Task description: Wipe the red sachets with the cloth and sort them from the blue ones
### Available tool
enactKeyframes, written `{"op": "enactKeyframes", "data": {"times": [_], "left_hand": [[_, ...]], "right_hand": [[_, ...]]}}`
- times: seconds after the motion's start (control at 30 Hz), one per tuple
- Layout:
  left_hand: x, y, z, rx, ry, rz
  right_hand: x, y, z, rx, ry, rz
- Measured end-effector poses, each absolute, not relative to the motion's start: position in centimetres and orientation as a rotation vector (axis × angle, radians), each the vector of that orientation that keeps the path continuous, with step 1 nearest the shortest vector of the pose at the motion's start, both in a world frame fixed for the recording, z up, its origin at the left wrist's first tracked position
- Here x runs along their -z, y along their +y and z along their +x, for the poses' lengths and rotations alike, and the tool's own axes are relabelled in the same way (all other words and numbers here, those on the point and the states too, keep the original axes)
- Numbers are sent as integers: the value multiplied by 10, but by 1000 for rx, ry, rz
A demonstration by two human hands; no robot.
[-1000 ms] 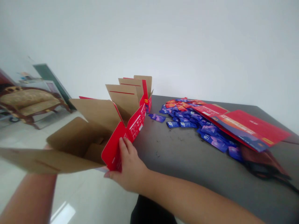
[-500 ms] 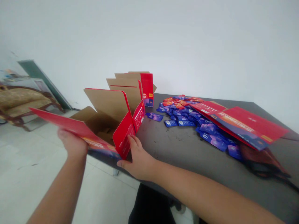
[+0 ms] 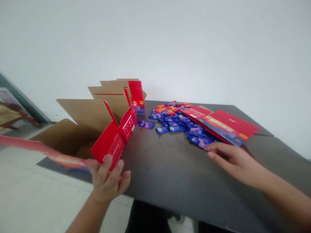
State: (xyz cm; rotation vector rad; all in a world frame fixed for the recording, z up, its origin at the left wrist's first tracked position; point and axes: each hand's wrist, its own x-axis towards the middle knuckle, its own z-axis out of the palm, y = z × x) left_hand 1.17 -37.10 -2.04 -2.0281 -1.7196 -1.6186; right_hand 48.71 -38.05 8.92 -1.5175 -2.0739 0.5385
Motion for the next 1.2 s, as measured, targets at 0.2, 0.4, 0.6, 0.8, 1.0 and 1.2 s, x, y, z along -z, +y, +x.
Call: {"op": "enactKeyframes", "data": {"times": [0.2, 0.4, 0.6, 0.8, 1.0, 1.2], "left_hand": [[-33, -343, 122, 725, -1515, -2578], [-17, -297, 169, 229, -1833, -2900], [0, -292, 169, 378, -1872, -2935], [3, -290, 167, 863, -1984, -2990], [-25, -282, 149, 1886, -2235, -2677], [-55, -301, 113, 2204, -2656, -2495]], "right_hand": [[-68, -337, 603, 193, -1821, -2261], [-33, -325, 617, -12, -1934, -2248], [-29, -325, 609, 123, -1977, -2141], [-58, -346, 602, 249, -1896, -2118], [-67, -405, 592, 346, -2092, -1764], [-29, -454, 568, 395, -2396, -1357]]}}
